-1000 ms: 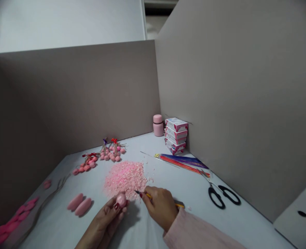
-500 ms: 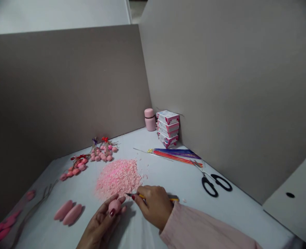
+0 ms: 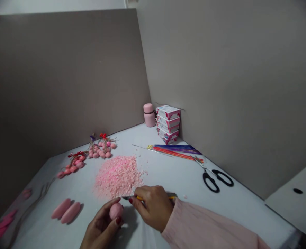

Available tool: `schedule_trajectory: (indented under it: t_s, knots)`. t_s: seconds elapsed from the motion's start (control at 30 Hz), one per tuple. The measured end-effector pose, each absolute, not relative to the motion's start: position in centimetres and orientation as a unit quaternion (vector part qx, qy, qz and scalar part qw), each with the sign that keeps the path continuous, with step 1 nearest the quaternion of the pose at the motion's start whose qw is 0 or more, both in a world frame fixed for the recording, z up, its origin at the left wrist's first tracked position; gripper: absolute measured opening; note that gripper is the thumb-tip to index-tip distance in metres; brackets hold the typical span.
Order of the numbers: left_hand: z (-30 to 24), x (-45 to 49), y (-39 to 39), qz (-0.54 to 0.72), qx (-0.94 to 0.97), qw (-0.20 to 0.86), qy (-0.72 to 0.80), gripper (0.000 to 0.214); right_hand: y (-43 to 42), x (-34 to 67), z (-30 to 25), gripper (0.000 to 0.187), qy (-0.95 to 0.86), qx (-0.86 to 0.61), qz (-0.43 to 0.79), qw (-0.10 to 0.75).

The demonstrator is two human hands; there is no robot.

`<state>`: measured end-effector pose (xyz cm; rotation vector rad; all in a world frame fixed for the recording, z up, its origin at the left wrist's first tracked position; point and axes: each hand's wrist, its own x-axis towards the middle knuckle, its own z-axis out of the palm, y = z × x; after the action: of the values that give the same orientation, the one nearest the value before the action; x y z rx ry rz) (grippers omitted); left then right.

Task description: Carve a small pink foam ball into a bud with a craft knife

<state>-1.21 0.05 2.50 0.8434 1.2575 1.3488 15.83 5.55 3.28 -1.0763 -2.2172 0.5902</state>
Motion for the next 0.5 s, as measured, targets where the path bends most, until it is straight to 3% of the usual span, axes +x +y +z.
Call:
schedule_trajectory:
  t_s: [0.17,0.33,0.5]
  knots:
    - [2.3,-1.0,-0.4,0.532,0.390,0.497,0.564,0.039,5.1,15.7,3.5,0.025,-0.845,-0.344,0.238,0.332]
    - [1.6,-1.0,-0.6,0.509,0.460,0.487,0.542,0.027,4.1,15.3,3.4,0.023,-0.872,-0.315,0.221,0.303]
    - [0.9,-1.0,-0.8,0.486,0.501,0.430,0.573,0.039,3.9,14.9,3.0,0.023,-0.889,-0.328,0.181,0.264]
